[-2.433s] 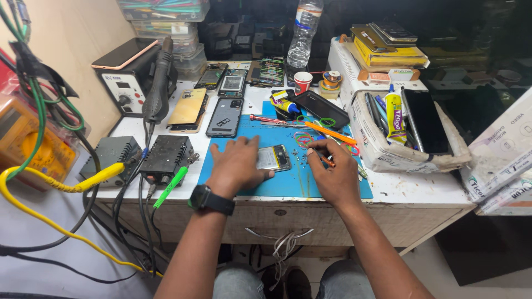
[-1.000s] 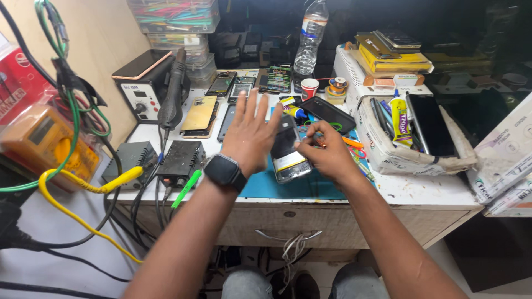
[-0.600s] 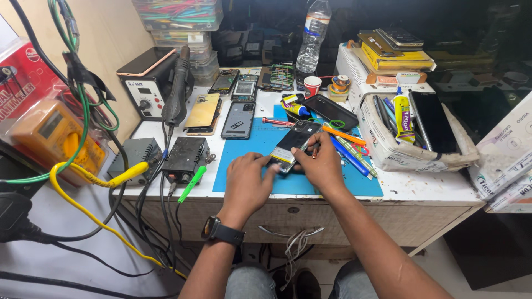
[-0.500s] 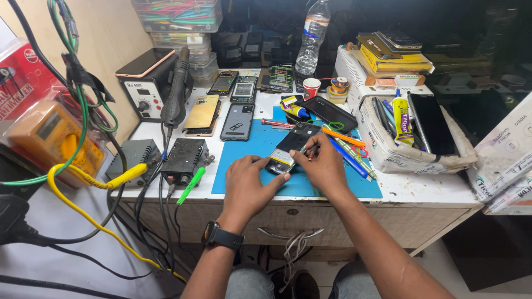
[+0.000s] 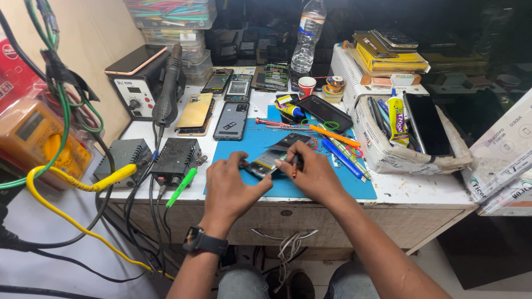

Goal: The person disassembles a mobile phone by hand, removing internal components and screws on a work bench.

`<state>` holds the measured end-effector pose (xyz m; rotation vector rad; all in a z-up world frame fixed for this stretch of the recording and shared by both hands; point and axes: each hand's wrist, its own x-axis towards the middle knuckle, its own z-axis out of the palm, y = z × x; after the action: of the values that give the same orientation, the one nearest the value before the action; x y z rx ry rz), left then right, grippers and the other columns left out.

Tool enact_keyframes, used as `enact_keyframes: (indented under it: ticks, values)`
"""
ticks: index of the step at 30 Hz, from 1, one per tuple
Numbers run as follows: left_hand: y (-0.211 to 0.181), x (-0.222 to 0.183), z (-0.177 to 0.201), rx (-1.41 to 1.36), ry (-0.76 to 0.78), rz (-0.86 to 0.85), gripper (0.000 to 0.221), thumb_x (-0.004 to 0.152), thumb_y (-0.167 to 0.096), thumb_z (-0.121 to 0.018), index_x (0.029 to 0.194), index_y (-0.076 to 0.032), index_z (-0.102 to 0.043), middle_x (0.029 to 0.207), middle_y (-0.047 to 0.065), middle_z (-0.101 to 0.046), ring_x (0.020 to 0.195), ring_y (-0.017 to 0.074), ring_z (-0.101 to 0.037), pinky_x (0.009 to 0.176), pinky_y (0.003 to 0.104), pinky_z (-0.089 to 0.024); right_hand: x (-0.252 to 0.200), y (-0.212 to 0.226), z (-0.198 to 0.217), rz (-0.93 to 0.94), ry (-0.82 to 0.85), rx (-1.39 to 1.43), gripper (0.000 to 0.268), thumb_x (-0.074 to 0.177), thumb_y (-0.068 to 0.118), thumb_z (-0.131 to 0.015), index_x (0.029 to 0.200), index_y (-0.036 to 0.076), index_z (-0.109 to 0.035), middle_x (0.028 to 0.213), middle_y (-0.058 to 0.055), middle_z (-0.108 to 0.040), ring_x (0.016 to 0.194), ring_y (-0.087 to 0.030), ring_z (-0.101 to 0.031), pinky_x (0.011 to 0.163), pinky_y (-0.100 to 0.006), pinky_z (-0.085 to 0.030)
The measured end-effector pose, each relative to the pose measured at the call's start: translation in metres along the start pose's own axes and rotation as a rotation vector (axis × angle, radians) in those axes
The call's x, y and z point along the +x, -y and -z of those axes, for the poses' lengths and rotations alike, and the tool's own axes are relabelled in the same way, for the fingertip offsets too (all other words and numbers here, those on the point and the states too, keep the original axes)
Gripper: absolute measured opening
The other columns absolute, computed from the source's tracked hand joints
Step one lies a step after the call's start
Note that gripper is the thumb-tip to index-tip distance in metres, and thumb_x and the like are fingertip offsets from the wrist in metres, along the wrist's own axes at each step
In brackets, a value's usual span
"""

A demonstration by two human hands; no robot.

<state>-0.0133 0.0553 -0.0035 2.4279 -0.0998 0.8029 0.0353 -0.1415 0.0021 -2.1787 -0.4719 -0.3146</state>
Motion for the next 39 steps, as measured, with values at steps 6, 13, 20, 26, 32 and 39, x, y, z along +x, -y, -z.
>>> enact_keyframes:
  ticks: [6,13,20,26,32,39]
  values:
    - [0.001,-0.007,-0.003,0.035,-0.033,-0.008,0.067,0.064,-0.047,-0.085,0.112,-0.003,-0.066,0.093,0.019,-0.069,0.095,0.0345,-0.063,0.093,0.046,-0.043,0.002,0.002,-0.003,-0.016,0.061,-0.002,0.035,0.085,0.037,-0.077,0.092,0.008,-0.060,0.066,-0.004,-0.065,0.058,-0.015,-0.062,0.054,-0.035,-0.049]
    - [0.010,0.014,-0.017,-0.050,0.046,-0.069,0.067,0.064,-0.040,-0.086,0.117,-0.005,-0.064,0.100,0.016,-0.070,0.101,0.0342,-0.062,0.096,0.047,-0.039,-0.006,-0.019,0.011,0.046,-0.060,0.250,0.029,0.111,0.028,-0.050,0.103,0.008,-0.069,0.077,-0.001,-0.065,0.069,-0.010,-0.056,0.063,-0.029,-0.046]
    - [0.030,0.023,-0.022,-0.102,0.233,-0.081,0.057,0.073,-0.038,-0.085,0.121,-0.013,-0.070,0.123,0.011,-0.069,0.113,0.0316,-0.058,0.102,0.044,-0.040,-0.004,-0.012,-0.006,-0.088,0.050,0.468,0.023,0.090,0.019,-0.069,0.107,0.006,-0.073,0.085,-0.001,-0.074,0.073,-0.007,-0.066,0.060,-0.025,-0.054]
    - [0.041,0.021,-0.021,-0.196,0.197,-0.103,0.030,0.088,-0.021,-0.070,0.117,-0.014,-0.077,0.130,0.007,-0.071,0.115,0.0328,-0.061,0.102,0.042,-0.045,-0.017,-0.011,-0.007,-0.004,0.011,0.300,0.026,0.083,0.023,-0.078,0.101,0.003,-0.075,0.081,-0.002,-0.076,0.072,-0.003,-0.064,0.063,-0.022,-0.052]
    - [0.026,0.025,-0.023,-0.143,0.100,0.005,0.021,0.085,-0.030,-0.076,0.098,-0.015,-0.082,0.113,0.006,-0.077,0.102,0.0313,-0.066,0.094,0.043,-0.048,-0.021,-0.013,-0.002,-0.076,0.021,0.211,0.022,0.083,0.024,-0.078,0.091,0.003,-0.078,0.073,-0.002,-0.074,0.063,-0.003,-0.057,0.056,-0.024,-0.046]
    - [0.017,0.033,-0.026,-0.064,0.057,0.079,0.020,0.076,-0.036,-0.083,0.083,-0.016,-0.084,0.097,0.004,-0.077,0.094,0.0273,-0.067,0.086,0.044,-0.042,-0.021,-0.014,-0.002,-0.079,0.042,0.158,0.025,0.084,0.027,-0.077,0.091,0.003,-0.078,0.069,-0.004,-0.072,0.061,-0.005,-0.056,0.054,-0.026,-0.045]
